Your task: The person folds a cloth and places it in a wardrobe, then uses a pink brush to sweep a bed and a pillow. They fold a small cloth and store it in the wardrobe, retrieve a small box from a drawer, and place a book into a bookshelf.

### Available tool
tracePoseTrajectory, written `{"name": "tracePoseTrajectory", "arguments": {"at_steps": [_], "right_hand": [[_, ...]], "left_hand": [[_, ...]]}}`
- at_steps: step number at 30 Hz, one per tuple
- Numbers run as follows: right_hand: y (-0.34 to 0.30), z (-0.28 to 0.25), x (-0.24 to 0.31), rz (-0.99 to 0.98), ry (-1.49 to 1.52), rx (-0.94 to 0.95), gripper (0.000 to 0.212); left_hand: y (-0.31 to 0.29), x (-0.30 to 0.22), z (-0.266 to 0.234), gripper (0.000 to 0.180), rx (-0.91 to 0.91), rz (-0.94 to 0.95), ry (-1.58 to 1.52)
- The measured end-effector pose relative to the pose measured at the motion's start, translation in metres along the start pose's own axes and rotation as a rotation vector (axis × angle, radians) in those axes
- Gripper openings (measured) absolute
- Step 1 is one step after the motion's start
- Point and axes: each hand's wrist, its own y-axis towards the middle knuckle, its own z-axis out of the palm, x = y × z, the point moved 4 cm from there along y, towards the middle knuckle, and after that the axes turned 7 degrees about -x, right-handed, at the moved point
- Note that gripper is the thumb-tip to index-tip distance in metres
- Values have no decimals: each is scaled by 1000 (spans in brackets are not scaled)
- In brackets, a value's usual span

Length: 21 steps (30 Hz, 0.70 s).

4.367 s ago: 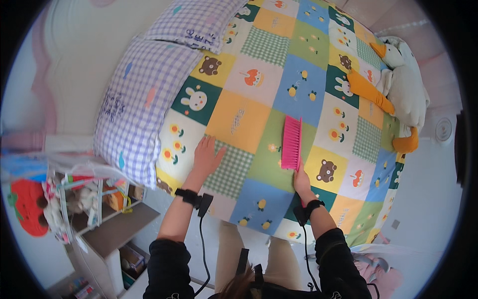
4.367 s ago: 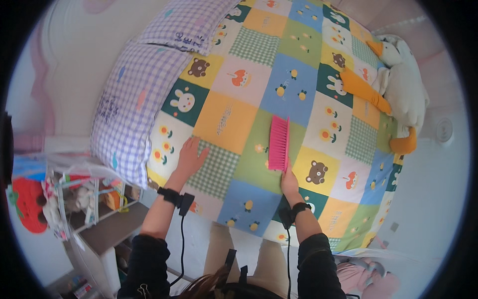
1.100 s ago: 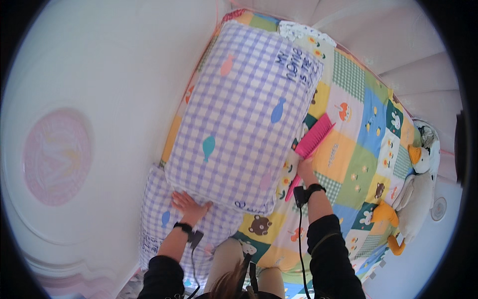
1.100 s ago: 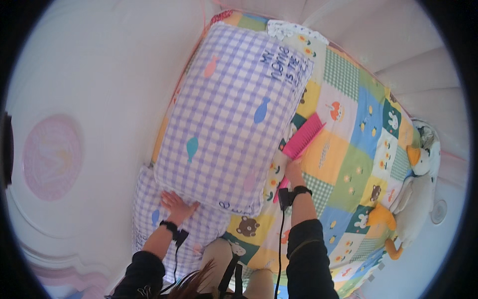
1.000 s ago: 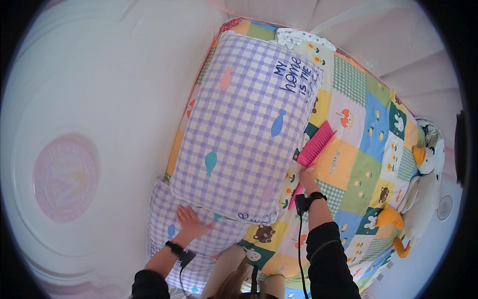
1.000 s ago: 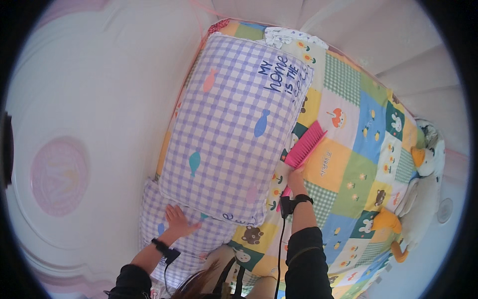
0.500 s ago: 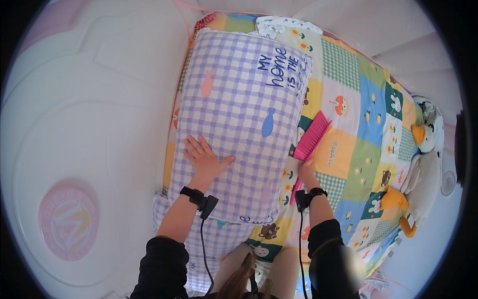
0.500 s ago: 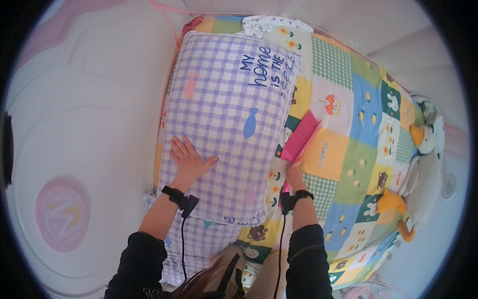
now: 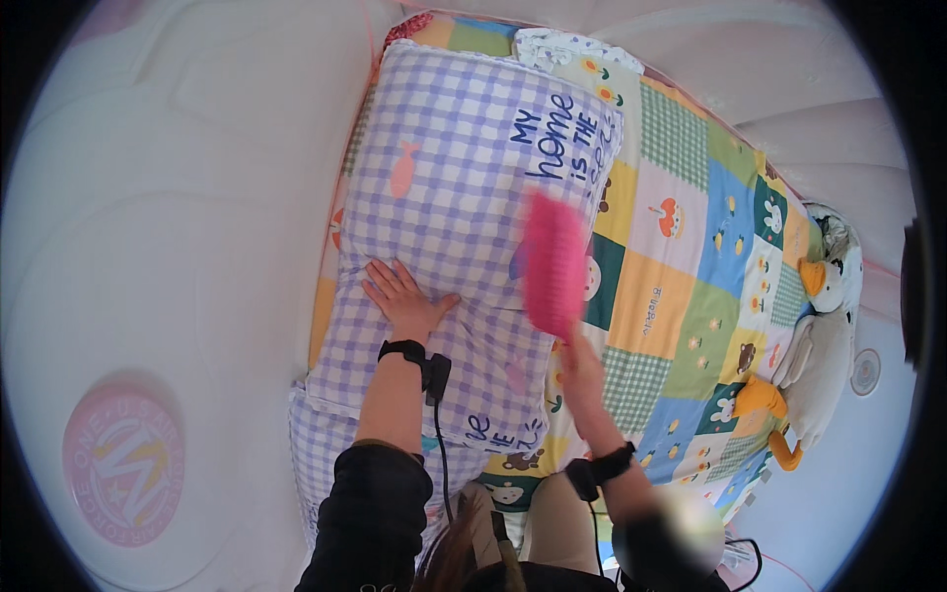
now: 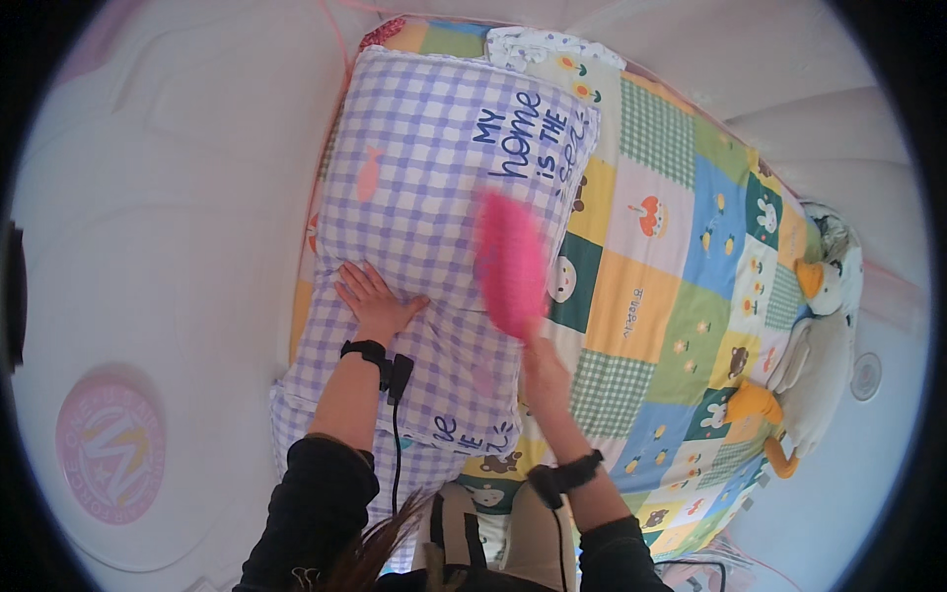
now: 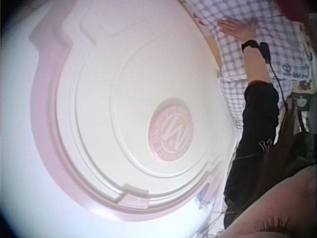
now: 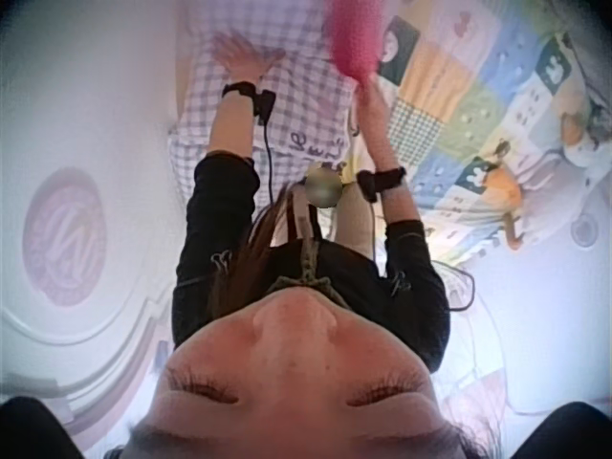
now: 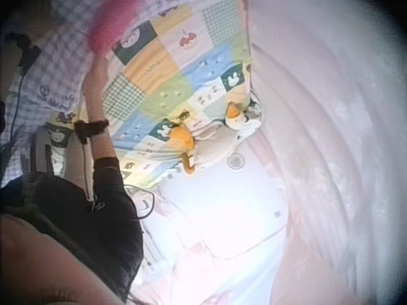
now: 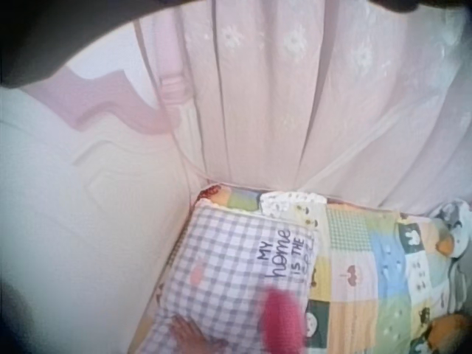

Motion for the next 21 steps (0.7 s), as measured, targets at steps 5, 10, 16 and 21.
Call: {"name": "tracePoseTrajectory", "arguments": {"at_steps": [5,10,16,21], "right_hand": [[33,75,60,-310,-109,297,46],[80,-13,-28,62,-116,-115,30],[59,-87,-38,-32,48,-432,44],[101,26,91,-450,-11,122,68]], "left_hand": [[8,-2,6,124,51,15,56],[7,-2,5,126,99,-19,31],[4,-4,1,129,76,-10,9],[5,-2,4,128,56,0,58]]}}
